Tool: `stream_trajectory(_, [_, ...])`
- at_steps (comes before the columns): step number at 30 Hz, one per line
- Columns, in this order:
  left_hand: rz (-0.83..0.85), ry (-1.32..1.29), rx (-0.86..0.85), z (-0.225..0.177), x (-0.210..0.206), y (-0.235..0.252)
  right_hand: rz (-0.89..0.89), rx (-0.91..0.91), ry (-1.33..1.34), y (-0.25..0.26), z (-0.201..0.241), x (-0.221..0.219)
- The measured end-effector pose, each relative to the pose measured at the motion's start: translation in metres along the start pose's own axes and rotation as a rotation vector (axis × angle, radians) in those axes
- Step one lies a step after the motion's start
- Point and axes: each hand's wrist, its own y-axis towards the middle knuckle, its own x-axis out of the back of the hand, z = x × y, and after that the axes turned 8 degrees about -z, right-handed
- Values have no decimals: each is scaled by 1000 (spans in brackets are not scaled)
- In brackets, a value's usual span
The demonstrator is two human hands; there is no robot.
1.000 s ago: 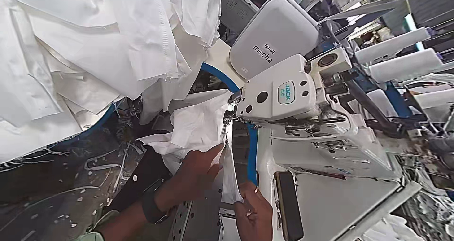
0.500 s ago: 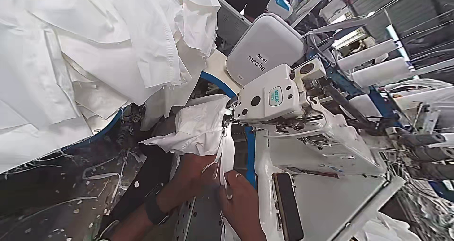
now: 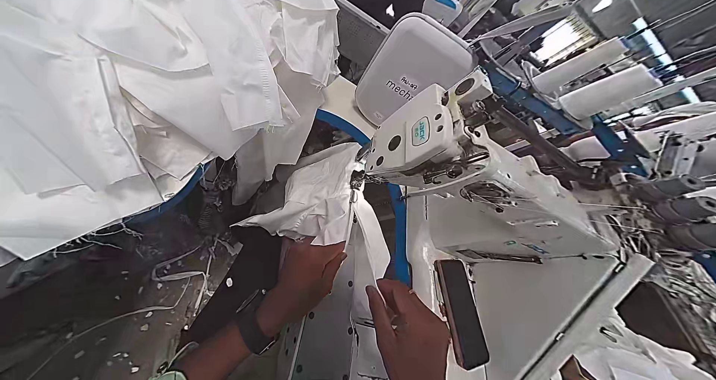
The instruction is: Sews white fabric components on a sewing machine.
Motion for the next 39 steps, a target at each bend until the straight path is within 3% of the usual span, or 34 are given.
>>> stream_trajectory(2, [6,-2,-40,1,3,-4,-22,16,-11,-5,16,-5])
stream_trajectory(5, [47,21,-115,0,7,-16,-33,202,-60,-15,34,-21])
stream_trajectory(11, [139,-122,-125,9,10,-14,39,284,-52,-4,28,-24])
stream_trajectory(17, [26,-58,-32,4,-2,1,-48,334,-140,12,12,-36])
stream_trajectory(21, [-66,104,-126,-5,5,7,-146,283,-131,5,6,-36])
stream_trajectory(26, [399,85,-294,0,22,45,-210,380,-32,-9,10,-50])
stream_trajectory(28, [475,78,-277,0,24,48,-200,417,-12,-8,11,-50])
stream_trajectory(33, [358,-23,-191,-2,20,37,-200,396,14,-9,8,-45])
stream_trajectory(39, [372,-197,-113,5,21,36,-171,367,38,-5,6,-40])
